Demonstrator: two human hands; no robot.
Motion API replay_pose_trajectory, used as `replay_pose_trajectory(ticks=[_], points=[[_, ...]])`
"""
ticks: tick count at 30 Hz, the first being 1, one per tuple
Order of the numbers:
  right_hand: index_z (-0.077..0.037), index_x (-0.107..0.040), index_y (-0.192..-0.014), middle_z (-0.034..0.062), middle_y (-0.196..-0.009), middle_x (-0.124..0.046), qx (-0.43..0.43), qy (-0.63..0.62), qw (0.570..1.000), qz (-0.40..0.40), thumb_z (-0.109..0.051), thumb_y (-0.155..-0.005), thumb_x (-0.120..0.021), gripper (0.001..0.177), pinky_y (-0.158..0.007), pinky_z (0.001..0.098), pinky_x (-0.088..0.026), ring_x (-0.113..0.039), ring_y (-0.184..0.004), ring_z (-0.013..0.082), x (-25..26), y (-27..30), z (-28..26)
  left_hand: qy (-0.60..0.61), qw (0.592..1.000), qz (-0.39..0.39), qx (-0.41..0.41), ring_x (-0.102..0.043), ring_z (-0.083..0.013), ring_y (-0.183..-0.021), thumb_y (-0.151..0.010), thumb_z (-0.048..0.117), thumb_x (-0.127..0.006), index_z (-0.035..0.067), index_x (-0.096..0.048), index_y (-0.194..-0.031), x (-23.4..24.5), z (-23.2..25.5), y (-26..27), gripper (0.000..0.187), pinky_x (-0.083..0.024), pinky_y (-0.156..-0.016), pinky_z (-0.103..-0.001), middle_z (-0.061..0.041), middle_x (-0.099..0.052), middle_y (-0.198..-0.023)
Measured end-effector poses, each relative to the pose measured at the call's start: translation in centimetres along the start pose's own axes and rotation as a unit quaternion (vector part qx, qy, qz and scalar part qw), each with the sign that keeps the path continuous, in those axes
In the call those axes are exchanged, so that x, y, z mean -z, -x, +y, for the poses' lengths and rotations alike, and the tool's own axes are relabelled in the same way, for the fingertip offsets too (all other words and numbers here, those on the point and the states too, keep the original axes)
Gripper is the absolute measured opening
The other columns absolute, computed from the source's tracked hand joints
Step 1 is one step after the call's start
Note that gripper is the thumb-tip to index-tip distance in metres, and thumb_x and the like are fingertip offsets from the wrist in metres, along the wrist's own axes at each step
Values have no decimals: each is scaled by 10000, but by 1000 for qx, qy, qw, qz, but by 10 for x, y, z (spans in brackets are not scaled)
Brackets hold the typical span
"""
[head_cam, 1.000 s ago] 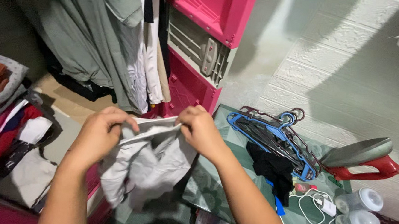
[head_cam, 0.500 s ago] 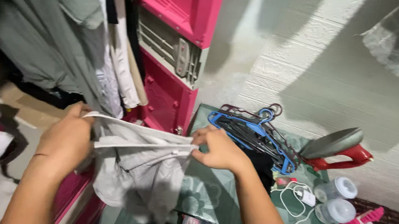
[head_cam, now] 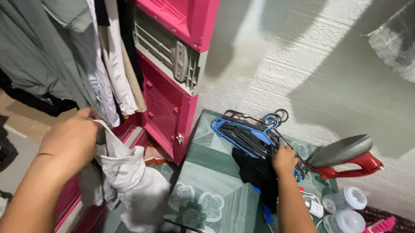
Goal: The person hangs several garments in a pink wardrobe. They place a white t-shirt, a green jersey, a grey t-shirt, a white t-shirt, a cherry-patterned pajama top, and matching pajama pants onto hangers and hang them on the wardrobe rail.
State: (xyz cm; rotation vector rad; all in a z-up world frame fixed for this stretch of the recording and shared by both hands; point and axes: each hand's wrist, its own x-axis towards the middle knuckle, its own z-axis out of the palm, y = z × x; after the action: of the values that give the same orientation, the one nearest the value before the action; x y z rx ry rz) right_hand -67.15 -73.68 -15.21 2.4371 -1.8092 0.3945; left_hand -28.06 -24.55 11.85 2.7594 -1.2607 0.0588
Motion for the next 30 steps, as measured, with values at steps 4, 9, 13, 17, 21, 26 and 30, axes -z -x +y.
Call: replay_pose_trajectory(ticks=[4, 9, 13, 17, 21, 26, 30], points=[[-84, -644, -1241, 188, -1265, -654, 2, 2, 1000, 11, -134, -952, -568, 302, -946, 585, -505, -631, -1171, 403, -13, -6, 13, -3, 997, 69, -37, -606, -354, -1225, -761, 22, -615, 135, -772, -1025, -5, -7, 3, 328, -527, -993, -462, -74, -594, -1392], [-34, -642, -1247, 297, -1059, -699, 91, -94, 988, 86, -53, -997, -509, 283, -909, 548, -516, -678, -1017, 469, 14, -20, 26, -38, 990, 137, -6, -558, -372, -1235, -787, 88, -637, 39, -773, -989, -16, -28, 3, 249, -508, -995, -483, -115, -520, -1494], [-110, -754, -1174, 233, -1015, -769, 56, -8, 997, 46, -253, -901, -698, 314, -913, 471, -573, -742, -972, 406, 66, -18, 43, 15, 981, 191, -6, -538, -406, -1226, -768, 64, -636, 3, -763, -1012, -20, -39, 7, 282, -496, -972, -511, -139, -491, -1488], [-45, -606, -1135, 190, -864, -768, 89, -390, 916, -1, -172, -763, -759, 423, -843, 423, -543, -740, -889, 297, 73, 14, 51, 61, 989, 135, 10, -450, -352, -1346, -761, 43, -652, 96, -796, -988, -10, -43, 26, 275, -446, -993, -561, -104, -439, -1500], [-25, -647, -1122, 152, -876, -761, 137, -447, 884, 18, -175, -868, -755, 314, -814, 353, -549, -725, -866, 218, 50, 33, 13, 89, 989, 115, 16, -425, -331, -1372, -726, -8, -664, 67, -783, -949, -7, -51, 34, 264, -438, -1003, -559, -82, -425, -1543], [-46, -714, -1143, 95, -904, -777, 292, -491, 820, -18, -138, -864, -762, 297, -788, 280, -553, -716, -832, 136, 46, 96, -57, 132, 989, 62, -27, -600, -345, -1222, -714, -62, -635, 20, -765, -934, -14, -67, 30, 269, -508, -1005, -429, -132, -481, -1510], [-78, -778, -1141, 60, -885, -793, 253, -417, 853, -185, -143, -873, -785, 275, -735, 250, -574, -723, -756, 98, 101, 162, -132, 153, 981, 104, -58, -630, -389, -1133, -688, -103, -604, -12, -748, -974, -32, -76, 27, 332, -499, -964, -433, -185, -531, -1442]])
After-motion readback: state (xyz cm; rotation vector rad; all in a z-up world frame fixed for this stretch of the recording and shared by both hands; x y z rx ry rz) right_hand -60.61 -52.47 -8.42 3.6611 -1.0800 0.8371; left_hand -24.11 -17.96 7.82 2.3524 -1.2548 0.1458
